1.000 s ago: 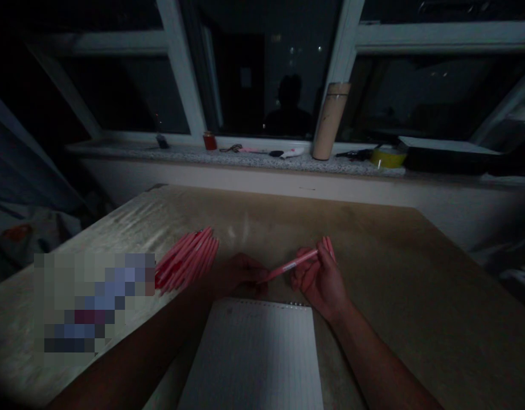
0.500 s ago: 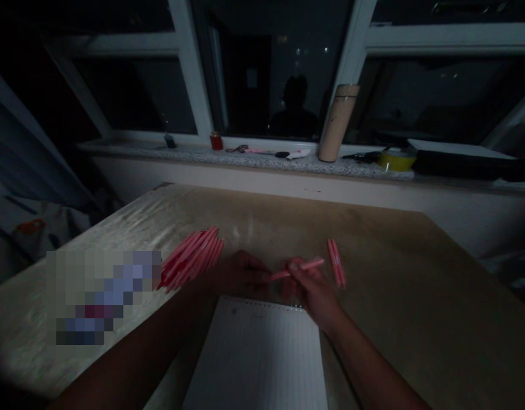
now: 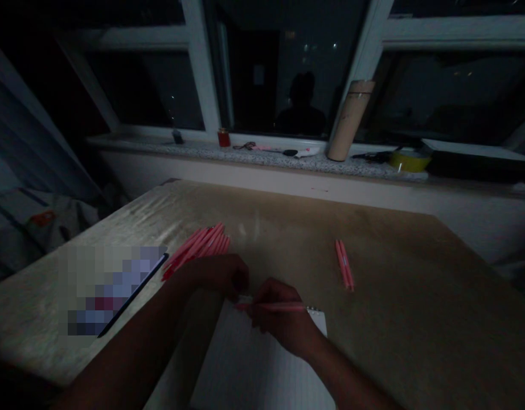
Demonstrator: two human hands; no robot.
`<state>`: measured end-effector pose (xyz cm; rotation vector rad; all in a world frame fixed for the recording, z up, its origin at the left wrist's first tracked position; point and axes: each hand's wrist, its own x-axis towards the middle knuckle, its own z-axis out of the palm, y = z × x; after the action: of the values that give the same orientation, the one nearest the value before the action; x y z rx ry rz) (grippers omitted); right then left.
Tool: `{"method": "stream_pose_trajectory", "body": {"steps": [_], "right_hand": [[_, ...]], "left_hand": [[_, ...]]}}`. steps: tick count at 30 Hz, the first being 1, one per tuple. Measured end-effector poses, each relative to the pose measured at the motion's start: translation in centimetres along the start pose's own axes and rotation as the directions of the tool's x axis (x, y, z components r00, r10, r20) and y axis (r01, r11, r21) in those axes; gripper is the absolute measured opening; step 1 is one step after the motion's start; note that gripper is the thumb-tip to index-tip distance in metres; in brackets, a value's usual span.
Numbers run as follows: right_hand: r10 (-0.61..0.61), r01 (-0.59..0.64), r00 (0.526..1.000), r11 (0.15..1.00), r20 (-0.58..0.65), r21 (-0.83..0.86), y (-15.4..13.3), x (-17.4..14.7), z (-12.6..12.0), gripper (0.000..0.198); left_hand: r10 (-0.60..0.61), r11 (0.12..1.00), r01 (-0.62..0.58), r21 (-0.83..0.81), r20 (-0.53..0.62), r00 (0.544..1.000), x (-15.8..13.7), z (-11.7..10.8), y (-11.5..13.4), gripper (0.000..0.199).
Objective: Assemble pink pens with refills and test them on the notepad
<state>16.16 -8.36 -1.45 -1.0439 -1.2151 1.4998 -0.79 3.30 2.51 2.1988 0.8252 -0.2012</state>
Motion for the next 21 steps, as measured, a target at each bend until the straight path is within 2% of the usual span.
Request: {"method": "stream_pose_trajectory", "body": {"steps": [4,9,12,16,21], "right_hand": [[0.056,-0.063,0.992,0.996,-0.113,-0.059,-0.1,0.5,0.7,0.025],[0.046,-0.05,0.998,0.992,-0.035,-0.119,-0.9,1.8,1.6,0.016],[0.016,-0.036,0.994,0.984,-0.11,-0.176,-0.4,2.8,2.0,0.02],[-0.097,0.011,0.971,0.931,-0.218,-0.364,0.8,3.3,2.3,0.027],[-0.232,0.125,0.955,0.879,-0.183,-0.461,0.7,3.0,2.7,0.029]], "left_hand": [[0.02,0.999,-0.02,-0.025,0.009,1.0,0.0,0.0,0.1,0.024],[0.015,0.999,-0.013,-0.037,0.039,0.999,-0.1,-0.1,-0.2,0.021],[0.002,1.0,-0.002,-0.007,0.031,1.0,-0.3,-0.2,0.0,0.017],[-0.006,1.0,0.004,0.028,0.054,0.999,-0.4,-0.2,0.4,0.021],[-0.01,0.999,0.009,0.031,0.037,0.999,-0.2,-0.2,0.3,0.023]]}}
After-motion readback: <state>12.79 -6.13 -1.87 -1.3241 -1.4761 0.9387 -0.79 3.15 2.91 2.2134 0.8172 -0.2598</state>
